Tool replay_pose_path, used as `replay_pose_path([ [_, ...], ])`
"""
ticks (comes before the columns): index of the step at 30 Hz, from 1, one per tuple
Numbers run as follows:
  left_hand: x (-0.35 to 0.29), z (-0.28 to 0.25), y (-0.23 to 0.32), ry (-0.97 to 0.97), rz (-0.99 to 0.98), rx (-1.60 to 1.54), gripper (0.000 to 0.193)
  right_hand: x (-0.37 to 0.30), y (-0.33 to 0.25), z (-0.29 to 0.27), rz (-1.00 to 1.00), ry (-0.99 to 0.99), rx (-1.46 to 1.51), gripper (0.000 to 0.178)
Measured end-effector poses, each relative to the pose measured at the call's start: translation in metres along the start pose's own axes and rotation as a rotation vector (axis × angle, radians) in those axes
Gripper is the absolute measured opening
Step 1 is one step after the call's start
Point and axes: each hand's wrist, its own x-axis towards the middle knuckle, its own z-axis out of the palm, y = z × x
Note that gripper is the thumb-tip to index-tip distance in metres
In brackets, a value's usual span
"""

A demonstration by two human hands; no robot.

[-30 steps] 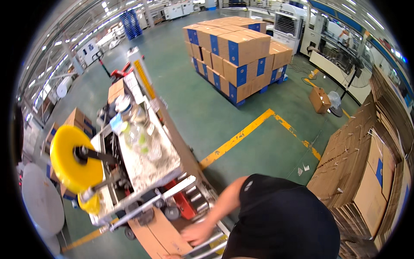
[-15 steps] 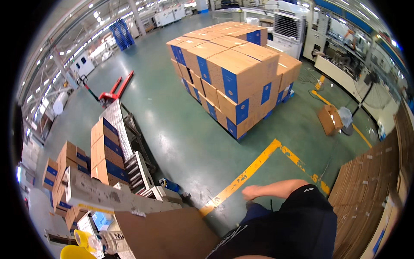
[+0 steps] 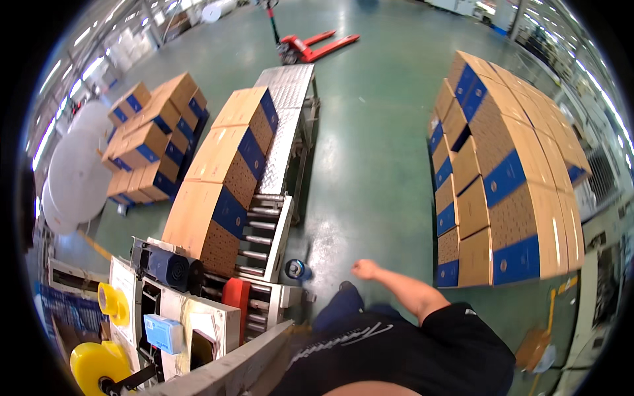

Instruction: The person packs small blue and white boxes from a conveyor belt into larger brown cardboard boxes. They arrange the items in rows, close the cardboard boxes, and move them to a packing station where they are sealed with tape.

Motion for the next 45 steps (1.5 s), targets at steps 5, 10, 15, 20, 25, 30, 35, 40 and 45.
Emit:
replay_pose_path([
  [5,0.036,-0.045,0.066,0.154,-0.149,-0.108,0.031,0.029,0.139,-0.111,0.515,0.035,-0.15,0.032],
  [10,0.081,-0.084,0.133,0.324,-0.226,-0.189,0.029,0.131,0.135,-0.219,0.999,-0.266,0.17,0.038],
  [15,0.188,-0.19,0.308,0.682,0.011,-0.101,0.031,0.468,0.064,-0.348,0.027,0.25,-0.291,0.04],
  [20,0.359,-0.308,0.489,0.838,0.157,0.751,0.089,0.737,-0.226,-0.458,-0.519,0.528,-0.124,0.065],
  [25,0.453,-0.336,0.521,0.522,-0.096,0.989,0.109,0.876,-0.319,-0.47,-0.376,0.137,-0.047,0.077],
  [30,0.49,-0.33,0.537,0.619,0.056,0.937,0.108,0.911,-0.31,-0.494,-0.27,0.064,0.191,0.073],
  [35,0.555,-0.287,0.603,0.652,-0.013,0.829,0.101,0.984,-0.319,-0.555,-0.252,0.07,0.163,0.061],
  [40,0.62,-0.21,0.718,0.781,-0.13,0.493,0.092,1.109,-0.362,-0.61,-0.236,-0.146,0.207,0.057],
  [45,0.567,-0.158,0.652,1.711,-0.452,-0.362,0.044,1.223,-0.376,-0.657,-0.034,-0.851,0.275,0.059],
])
